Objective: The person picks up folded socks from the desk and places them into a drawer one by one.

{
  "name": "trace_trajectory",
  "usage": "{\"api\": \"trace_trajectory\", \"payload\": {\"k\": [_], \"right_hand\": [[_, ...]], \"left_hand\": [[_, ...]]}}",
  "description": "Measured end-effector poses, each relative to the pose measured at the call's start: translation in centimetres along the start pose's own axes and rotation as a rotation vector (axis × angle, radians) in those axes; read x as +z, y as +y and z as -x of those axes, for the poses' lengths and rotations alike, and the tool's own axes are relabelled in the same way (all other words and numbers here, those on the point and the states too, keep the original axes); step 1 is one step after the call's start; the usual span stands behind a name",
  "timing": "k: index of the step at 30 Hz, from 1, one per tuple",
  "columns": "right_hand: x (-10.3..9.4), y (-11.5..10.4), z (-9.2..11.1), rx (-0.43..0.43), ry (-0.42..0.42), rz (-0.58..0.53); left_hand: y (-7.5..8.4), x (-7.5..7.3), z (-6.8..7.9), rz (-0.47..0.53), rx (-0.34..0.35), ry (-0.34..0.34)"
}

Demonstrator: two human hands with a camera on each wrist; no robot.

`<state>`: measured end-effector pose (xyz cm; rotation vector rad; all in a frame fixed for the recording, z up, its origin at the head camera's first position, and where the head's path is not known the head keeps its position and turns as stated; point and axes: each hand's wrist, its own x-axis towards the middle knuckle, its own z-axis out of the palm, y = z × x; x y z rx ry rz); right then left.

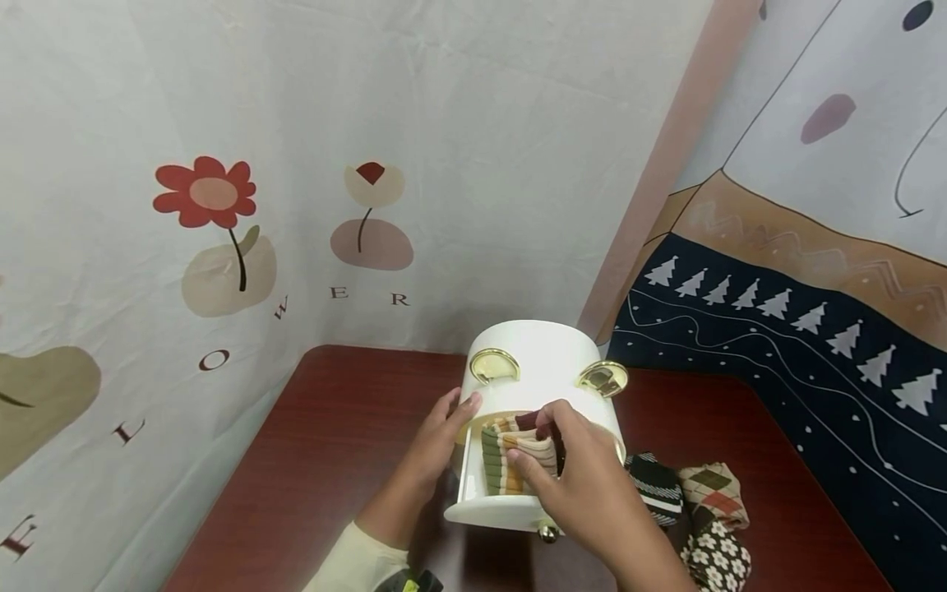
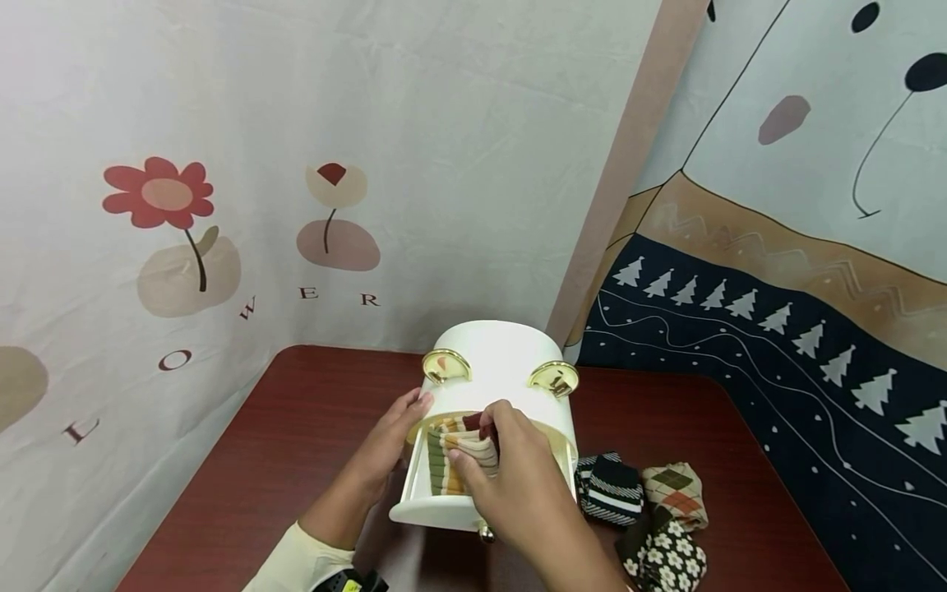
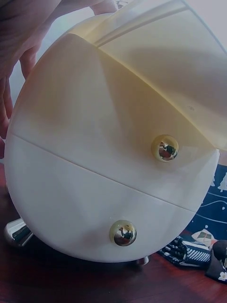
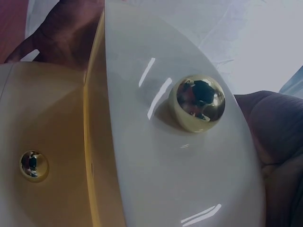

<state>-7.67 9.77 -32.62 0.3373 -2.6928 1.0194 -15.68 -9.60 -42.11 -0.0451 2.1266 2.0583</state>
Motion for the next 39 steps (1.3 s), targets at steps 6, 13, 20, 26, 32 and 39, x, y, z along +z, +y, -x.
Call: {"api": "trace_trajectory", "payload": {"k": [6, 13, 20, 26, 32, 39], "right_hand": [[0.2, 0.0, -0.2, -0.008, -0.025, 0.050], [0.0, -0.4, -0.7, 0.103, -0.180, 0.088], [-0.5, -0.7, -1.0, 0.126, -0.250, 0.241], [-0.8, -0.7, -1.6, 0.164, -0.294, 0.288], [-0.7, -0.6, -1.8, 0.167, -0.324, 0.239], [-0.5, -0.5, -2.2, 0.173, -0.356, 0.188]], "left_hand": [[0.0, 0.0, 0.0, -0.001, 0.000, -0.003], [0.0, 0.0, 0.0, 0.002, -0.001, -0.001], [0.0, 0.0, 0.1, 0.003, 0.002, -0.002], [0.0, 0.0, 0.2, 0.003, 0.004, -0.007], [0.0, 0.0, 0.2, 0.000, 0.004, -0.014], [0.0, 0.0, 0.1, 0.010, 0.004, -0.013]]}}
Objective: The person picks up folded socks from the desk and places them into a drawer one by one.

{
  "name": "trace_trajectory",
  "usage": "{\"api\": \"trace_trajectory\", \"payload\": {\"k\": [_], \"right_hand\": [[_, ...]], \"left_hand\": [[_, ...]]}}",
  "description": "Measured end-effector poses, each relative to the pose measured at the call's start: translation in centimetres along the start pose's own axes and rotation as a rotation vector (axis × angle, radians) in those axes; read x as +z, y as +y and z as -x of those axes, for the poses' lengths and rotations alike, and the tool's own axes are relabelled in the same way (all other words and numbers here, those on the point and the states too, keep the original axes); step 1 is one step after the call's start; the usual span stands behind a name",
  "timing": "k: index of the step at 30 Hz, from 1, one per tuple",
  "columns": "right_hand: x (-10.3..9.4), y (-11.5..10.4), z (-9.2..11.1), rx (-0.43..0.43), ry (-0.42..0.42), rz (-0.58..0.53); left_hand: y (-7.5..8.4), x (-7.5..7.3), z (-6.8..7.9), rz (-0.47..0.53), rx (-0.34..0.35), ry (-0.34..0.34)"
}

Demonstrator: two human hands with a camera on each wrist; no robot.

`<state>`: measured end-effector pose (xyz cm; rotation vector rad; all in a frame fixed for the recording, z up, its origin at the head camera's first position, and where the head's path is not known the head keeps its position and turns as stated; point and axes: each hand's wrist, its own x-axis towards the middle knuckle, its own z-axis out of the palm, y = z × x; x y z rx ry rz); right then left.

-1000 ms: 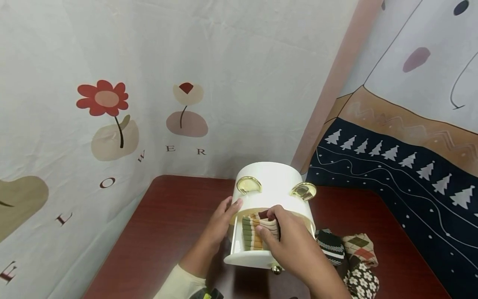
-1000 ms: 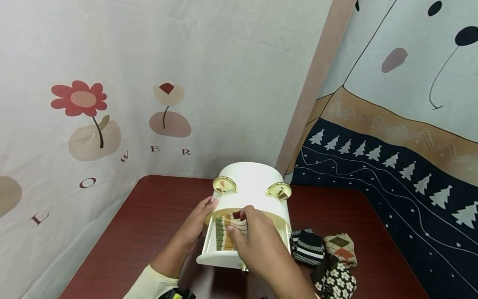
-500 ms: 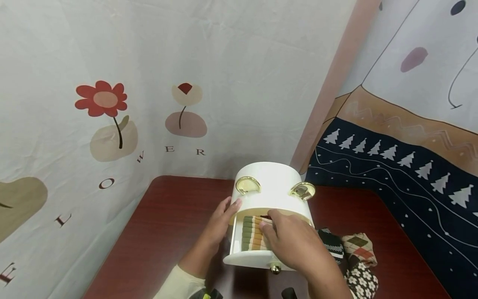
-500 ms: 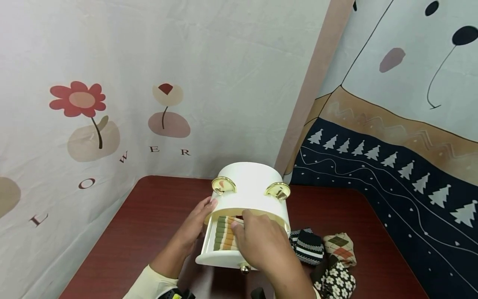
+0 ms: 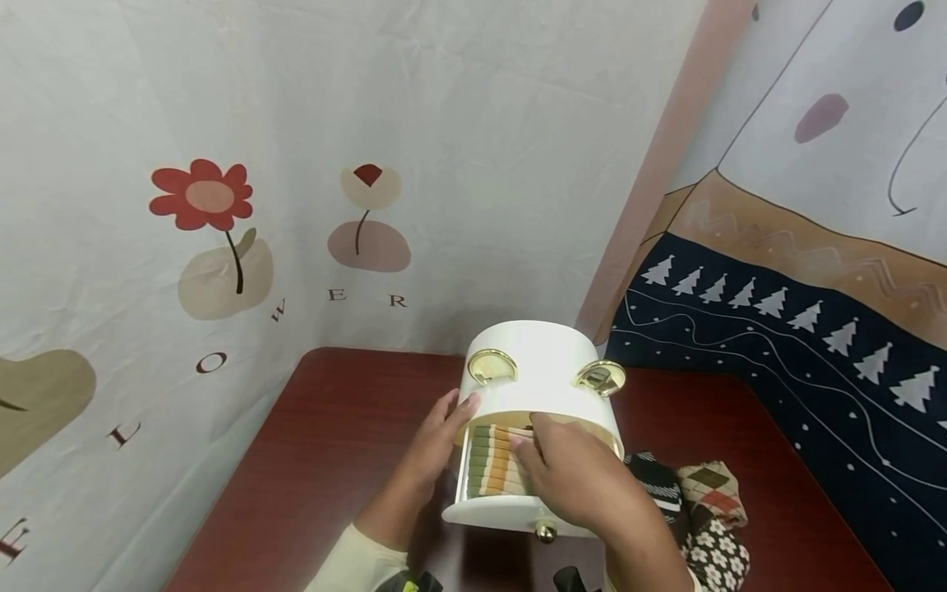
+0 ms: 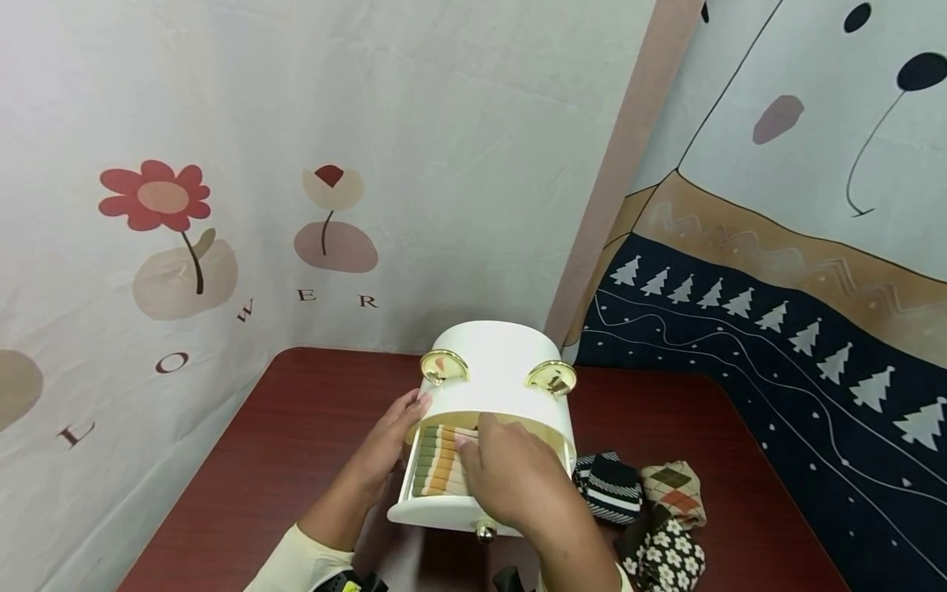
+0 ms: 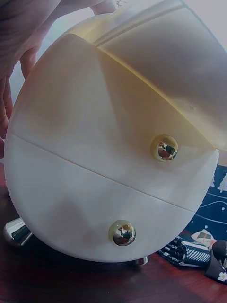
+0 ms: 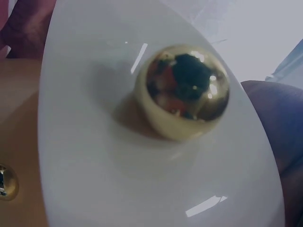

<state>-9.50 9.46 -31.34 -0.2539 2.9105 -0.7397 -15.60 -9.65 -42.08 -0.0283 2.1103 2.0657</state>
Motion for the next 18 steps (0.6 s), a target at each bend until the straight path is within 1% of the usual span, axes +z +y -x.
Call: {"api": "trace_trajectory", "payload": {"k": [10, 14, 18], "right_hand": [[0.37, 0.42, -0.45, -0.050, -0.003, -0.014], [0.23, 0.51, -0.29, -0.028, 0.001, -0.037], [-0.23, 0.55, 0.31, 0.002, 0.017, -0.046]], "left_hand": [[0.03, 0.08, 0.01, -0.010, -0.002, 0.004], [0.02, 0.09, -0.06, -0.016, -0.005, 0.006], [0.01, 0.08, -0.08, -0.014, 0.000, 0.000]]}}
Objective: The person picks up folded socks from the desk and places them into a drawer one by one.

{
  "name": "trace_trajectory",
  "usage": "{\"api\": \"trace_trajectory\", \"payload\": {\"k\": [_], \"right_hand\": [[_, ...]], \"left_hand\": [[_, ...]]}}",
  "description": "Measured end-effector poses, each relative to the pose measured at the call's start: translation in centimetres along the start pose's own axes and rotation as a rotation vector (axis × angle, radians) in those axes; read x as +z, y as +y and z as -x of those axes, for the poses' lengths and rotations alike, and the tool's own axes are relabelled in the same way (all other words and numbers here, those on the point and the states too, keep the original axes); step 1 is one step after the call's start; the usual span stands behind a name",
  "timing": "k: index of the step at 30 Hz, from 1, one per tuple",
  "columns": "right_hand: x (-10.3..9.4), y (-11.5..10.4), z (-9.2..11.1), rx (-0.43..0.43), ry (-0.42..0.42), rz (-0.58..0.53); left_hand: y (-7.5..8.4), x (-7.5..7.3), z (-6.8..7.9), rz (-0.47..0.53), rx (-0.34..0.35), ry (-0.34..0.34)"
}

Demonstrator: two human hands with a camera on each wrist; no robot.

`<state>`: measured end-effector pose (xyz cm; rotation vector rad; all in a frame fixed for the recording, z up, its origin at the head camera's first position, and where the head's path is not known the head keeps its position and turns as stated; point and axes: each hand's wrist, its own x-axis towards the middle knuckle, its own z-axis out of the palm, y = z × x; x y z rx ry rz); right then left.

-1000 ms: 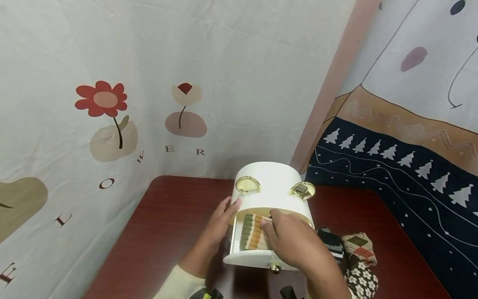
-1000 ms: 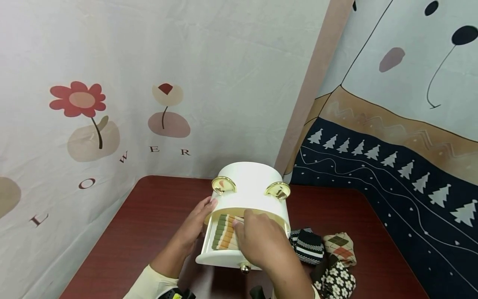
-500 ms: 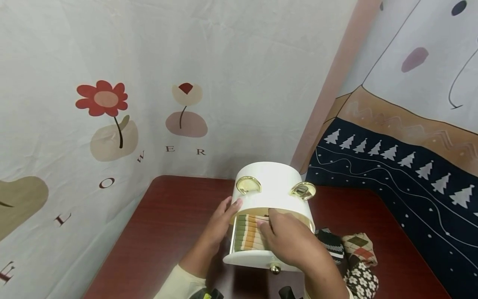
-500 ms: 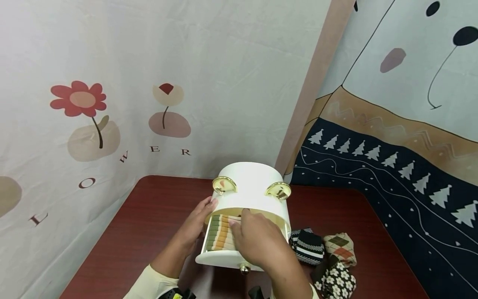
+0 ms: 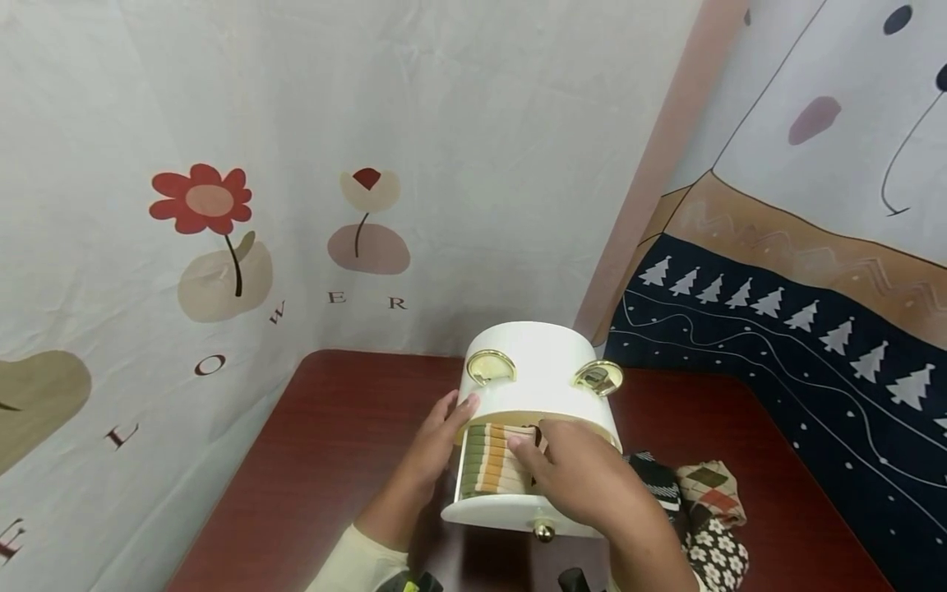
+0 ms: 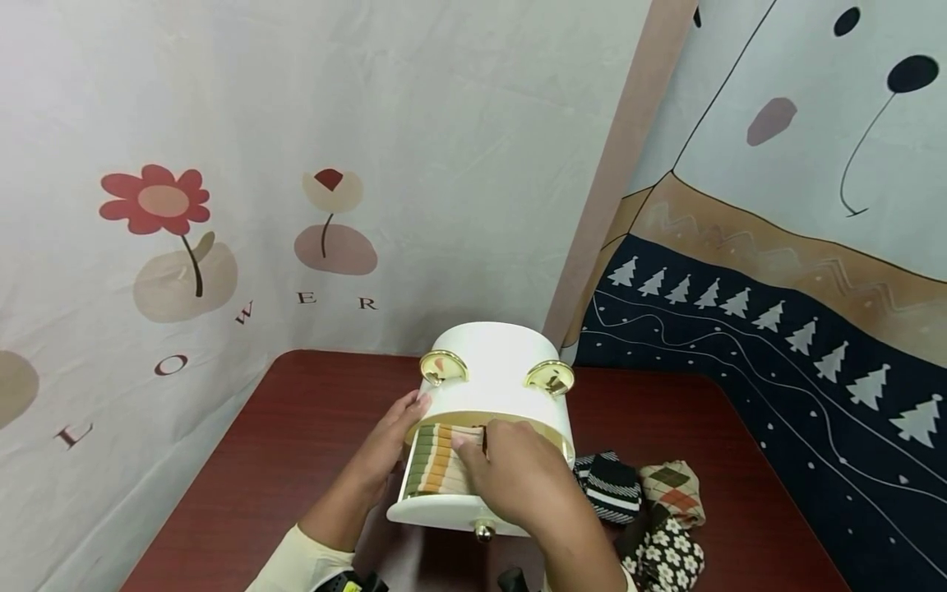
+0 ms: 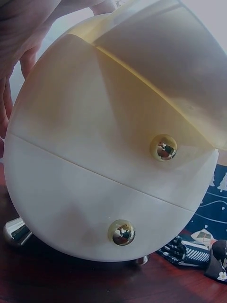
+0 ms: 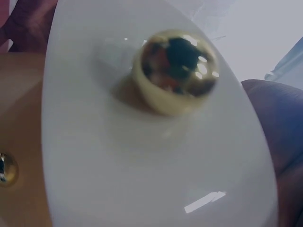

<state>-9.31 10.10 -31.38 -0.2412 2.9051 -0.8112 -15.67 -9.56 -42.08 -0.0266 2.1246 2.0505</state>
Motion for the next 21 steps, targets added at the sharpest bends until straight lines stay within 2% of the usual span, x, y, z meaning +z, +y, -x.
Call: {"api": "trace_trajectory", "payload": {"k": [7, 14, 21], "right_hand": [[-0.8, 0.8, 1.2, 0.055, 0.040, 0.061], [-1.6, 2.4, 2.9, 0.076, 0.131, -0.002], [-2.5, 5.0, 4.5, 0.070, 0.335, -0.035]], "left_hand": [[0.0, 0.0, -0.1, 0.016, -0.005, -0.012], [0.0, 0.0, -0.1, 0.016, -0.010, -0.011], [0.0, 0.0, -0.1, 0.008, -0.016, -0.002]]}}
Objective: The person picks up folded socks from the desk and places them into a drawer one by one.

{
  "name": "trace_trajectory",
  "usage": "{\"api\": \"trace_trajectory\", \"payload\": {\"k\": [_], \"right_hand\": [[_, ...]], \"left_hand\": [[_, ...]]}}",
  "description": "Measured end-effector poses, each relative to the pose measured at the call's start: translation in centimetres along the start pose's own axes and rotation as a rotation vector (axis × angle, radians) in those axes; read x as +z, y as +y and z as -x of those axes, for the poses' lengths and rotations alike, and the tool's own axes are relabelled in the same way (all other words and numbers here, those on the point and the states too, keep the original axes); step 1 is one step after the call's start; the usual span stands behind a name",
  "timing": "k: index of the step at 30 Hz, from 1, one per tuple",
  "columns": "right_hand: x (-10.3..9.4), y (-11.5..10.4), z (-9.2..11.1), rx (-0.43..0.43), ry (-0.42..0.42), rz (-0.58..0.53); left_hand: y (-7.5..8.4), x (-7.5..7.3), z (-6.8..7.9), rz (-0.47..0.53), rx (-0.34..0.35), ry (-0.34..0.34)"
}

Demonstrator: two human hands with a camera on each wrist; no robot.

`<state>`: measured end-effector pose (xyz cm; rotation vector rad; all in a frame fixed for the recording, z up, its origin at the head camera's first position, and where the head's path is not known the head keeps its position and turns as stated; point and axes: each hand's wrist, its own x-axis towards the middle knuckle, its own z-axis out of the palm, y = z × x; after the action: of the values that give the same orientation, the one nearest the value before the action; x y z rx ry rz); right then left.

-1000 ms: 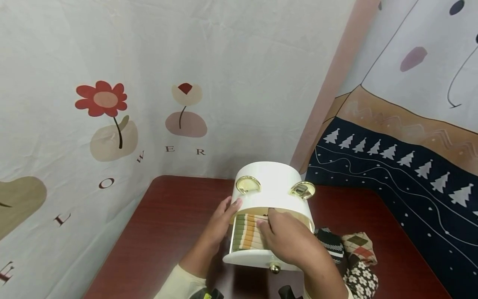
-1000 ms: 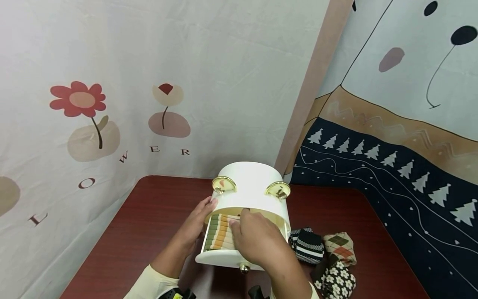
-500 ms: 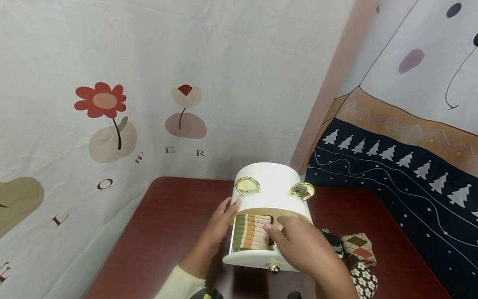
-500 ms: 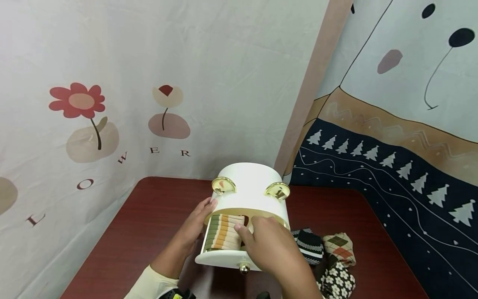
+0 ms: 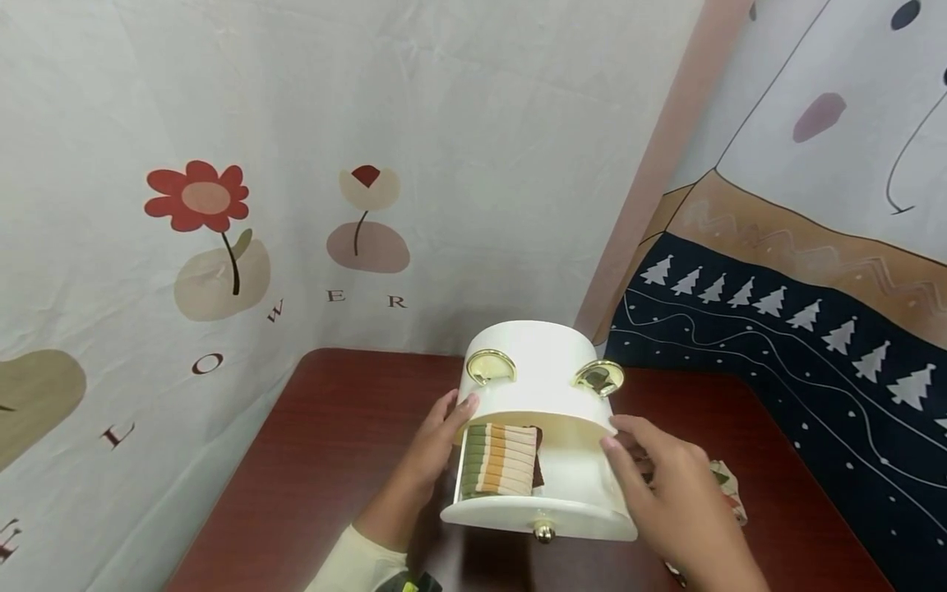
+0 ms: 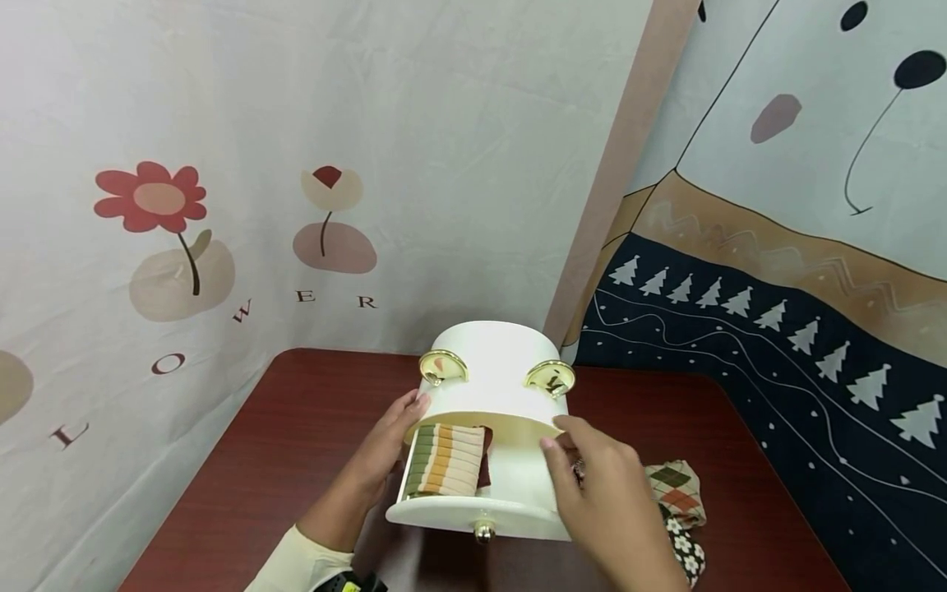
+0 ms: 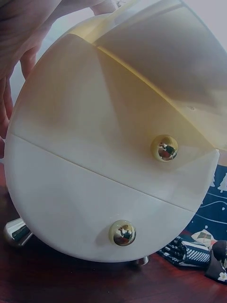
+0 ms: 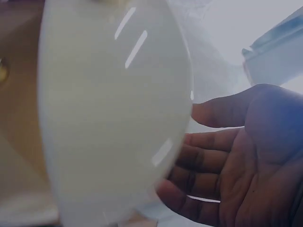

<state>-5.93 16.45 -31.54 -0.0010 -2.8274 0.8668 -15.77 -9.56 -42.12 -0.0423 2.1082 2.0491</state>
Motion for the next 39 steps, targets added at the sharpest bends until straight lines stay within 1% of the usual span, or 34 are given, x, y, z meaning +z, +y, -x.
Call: {"api": "trace_trajectory", "payload": {"k": [7, 13, 22, 25, 28, 32, 35, 39], "right_hand": [[-0.7, 3.1, 0.8, 0.065, 0.124, 0.015], [-0.7, 5.0, 1.3, 0.060, 0.262, 0.019], [-1.0, 7.3, 1.7, 0.121, 0.337, 0.014], [-1.0, 8.0, 1.8, 0.154, 0.321, 0.018], [-1.1, 8.6, 1.7, 0.196, 0.277, 0.007], [-1.2, 9.5, 1.5, 0.246, 0.224, 0.023], [-1.5, 10.2, 1.2, 0.292, 0.170, 0.049], [-1.9, 11.3, 0.7, 0.375, 0.064, 0.068]], "left_hand": [[0.0, 0.0, 0.1, -0.002, -0.006, 0.000], [0.0, 0.0, 0.2, 0.003, -0.017, -0.010], [0.0, 0.1, 0.2, 0.010, -0.015, -0.006], [0.1, 0.1, 0.1, 0.009, -0.016, -0.003], [0.1, 0.1, 0.1, 0.004, -0.022, -0.002], [0.1, 0.0, 0.1, 0.001, -0.026, -0.006], [0.2, 0.0, 0.1, 0.004, -0.025, -0.005], [0.2, 0.0, 0.1, 0.005, -0.027, -0.005]]}}
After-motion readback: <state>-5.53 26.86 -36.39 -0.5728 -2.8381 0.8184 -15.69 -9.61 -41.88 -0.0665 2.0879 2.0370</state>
